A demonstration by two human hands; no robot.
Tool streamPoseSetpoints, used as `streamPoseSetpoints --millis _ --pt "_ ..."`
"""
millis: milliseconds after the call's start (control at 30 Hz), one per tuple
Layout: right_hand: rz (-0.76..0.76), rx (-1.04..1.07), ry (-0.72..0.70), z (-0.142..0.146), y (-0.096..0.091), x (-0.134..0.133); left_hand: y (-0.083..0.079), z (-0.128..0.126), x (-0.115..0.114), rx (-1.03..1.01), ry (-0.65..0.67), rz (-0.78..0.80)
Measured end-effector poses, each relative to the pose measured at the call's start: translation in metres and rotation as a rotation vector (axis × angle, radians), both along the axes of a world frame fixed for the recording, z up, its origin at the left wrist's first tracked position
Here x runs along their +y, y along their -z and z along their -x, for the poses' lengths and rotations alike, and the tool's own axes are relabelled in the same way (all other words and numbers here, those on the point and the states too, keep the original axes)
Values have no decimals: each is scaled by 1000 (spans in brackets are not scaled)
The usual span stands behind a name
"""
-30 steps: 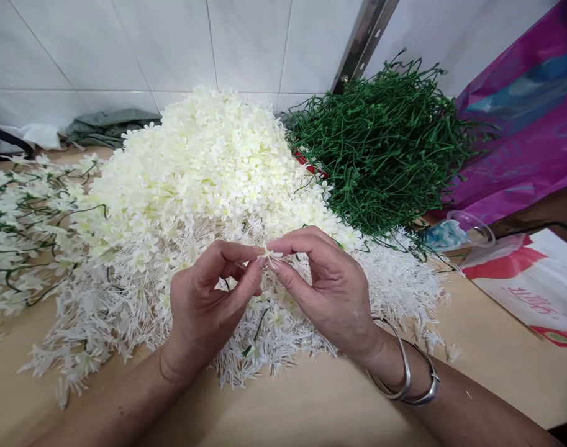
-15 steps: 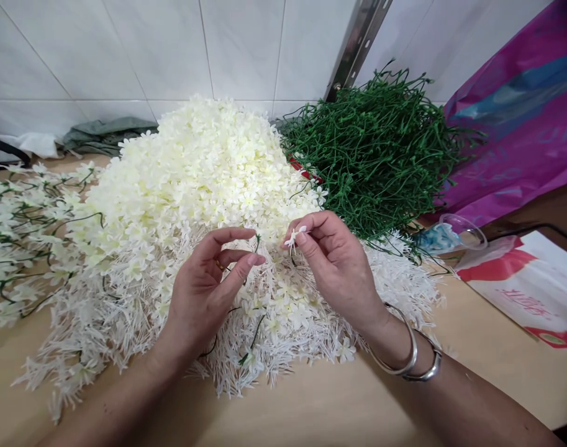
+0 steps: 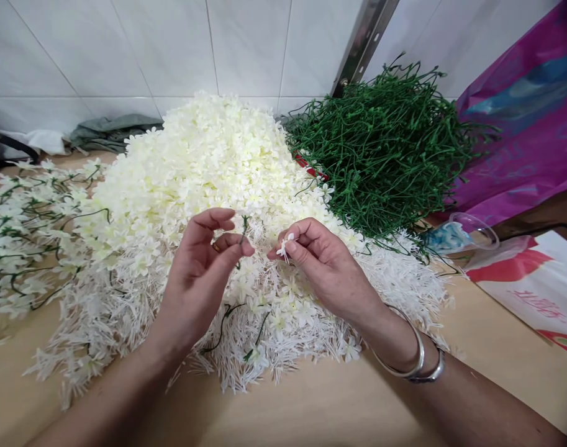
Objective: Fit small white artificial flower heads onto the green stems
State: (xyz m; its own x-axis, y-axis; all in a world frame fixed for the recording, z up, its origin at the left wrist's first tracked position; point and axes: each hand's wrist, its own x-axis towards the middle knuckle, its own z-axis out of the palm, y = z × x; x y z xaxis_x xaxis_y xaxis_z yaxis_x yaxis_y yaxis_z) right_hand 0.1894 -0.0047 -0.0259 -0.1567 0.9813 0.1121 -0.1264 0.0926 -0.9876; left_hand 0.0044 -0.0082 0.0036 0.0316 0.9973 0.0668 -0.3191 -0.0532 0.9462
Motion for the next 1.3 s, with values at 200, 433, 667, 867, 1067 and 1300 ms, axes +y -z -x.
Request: streamPoseSetpoints --millis 200,433,667,867,1067,1300 --pt "37 55 -70 4 -2 -2 -22 10 4 -495 145 342" --pt "2 174 -124 7 -4 -5 -14 5 -1 -752 305 493" --pt "1 130 -74 11 -6 -11 -7 0 -1 -659 265 536" --pt "28 155 129 8 -1 -4 -3 1 3 -327 114 414" --pt "27 240 277 7 -8 -3 4 -5 -12 764 -286 -534" --pt "-80 205 73 16 -15 -20 15 -8 -15 948 -115 -678"
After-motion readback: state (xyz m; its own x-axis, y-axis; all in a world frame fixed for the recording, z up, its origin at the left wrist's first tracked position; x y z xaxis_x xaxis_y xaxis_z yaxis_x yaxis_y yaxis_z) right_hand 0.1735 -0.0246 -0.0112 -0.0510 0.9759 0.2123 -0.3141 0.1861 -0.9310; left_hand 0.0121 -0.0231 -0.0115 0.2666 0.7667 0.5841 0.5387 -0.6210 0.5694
